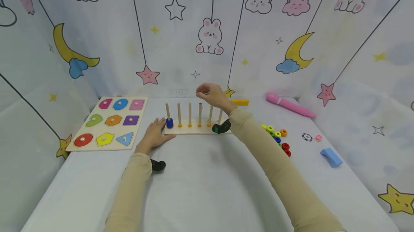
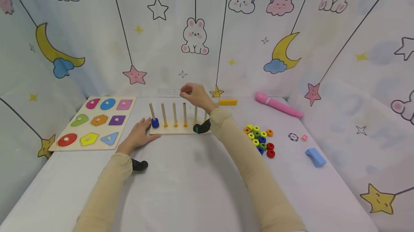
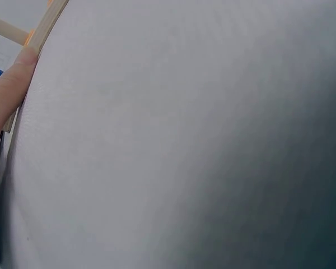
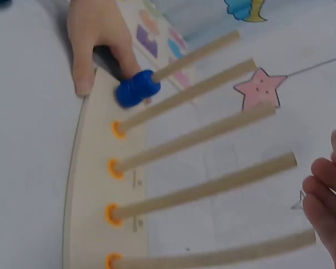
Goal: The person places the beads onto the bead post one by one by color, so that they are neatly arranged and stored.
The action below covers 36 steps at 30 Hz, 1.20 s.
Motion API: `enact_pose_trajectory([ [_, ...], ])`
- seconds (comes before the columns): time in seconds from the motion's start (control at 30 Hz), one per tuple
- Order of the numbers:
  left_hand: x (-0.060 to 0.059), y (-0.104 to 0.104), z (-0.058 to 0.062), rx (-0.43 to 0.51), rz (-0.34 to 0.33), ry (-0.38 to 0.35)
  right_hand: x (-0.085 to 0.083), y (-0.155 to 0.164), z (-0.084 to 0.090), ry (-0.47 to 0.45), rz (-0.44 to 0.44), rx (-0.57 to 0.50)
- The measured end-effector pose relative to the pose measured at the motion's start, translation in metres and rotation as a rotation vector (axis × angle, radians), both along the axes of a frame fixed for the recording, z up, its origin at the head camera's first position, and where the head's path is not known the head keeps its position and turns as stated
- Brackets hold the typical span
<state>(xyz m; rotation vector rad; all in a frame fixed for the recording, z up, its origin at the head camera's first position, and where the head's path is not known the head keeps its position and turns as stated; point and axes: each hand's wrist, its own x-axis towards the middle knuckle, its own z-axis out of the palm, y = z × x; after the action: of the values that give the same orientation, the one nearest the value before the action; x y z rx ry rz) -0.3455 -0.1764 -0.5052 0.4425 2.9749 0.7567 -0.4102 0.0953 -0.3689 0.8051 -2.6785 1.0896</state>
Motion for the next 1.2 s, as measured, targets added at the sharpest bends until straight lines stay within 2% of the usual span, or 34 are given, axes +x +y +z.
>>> enact_pose_trajectory([
  [0.2,0.001,-0.002,-0.002,-0.008,-0.003,-0.001,-0.001,0.058,-0.005,-0.005,-0.083,0.037],
  [0.3,0.002,-0.003,-0.003,0.009,-0.009,-0.001,0.004,0.089,-0.014,-0.035,-0.147,0.031],
  [0.5,0.009,-0.005,-0.002,0.062,-0.037,0.005,0.016,0.15,-0.037,-0.142,-0.265,0.021],
  [0.67,0.005,-0.003,-0.001,0.043,-0.023,0.004,0.029,0.195,-0.045,-0.21,-0.337,-0.006],
  [0.8,0.0,-0.002,-0.005,0.003,-0.03,0.011,0.043,0.228,-0.051,-0.247,-0.357,-0.027],
  [0.97,-0.003,-0.002,-0.006,0.006,-0.04,0.011,0.064,0.264,-0.056,-0.263,-0.376,-0.018],
  [1.2,-0.004,-0.002,-0.005,0.009,-0.033,-0.021,0.083,0.292,-0.058,-0.223,-0.341,0.076],
])
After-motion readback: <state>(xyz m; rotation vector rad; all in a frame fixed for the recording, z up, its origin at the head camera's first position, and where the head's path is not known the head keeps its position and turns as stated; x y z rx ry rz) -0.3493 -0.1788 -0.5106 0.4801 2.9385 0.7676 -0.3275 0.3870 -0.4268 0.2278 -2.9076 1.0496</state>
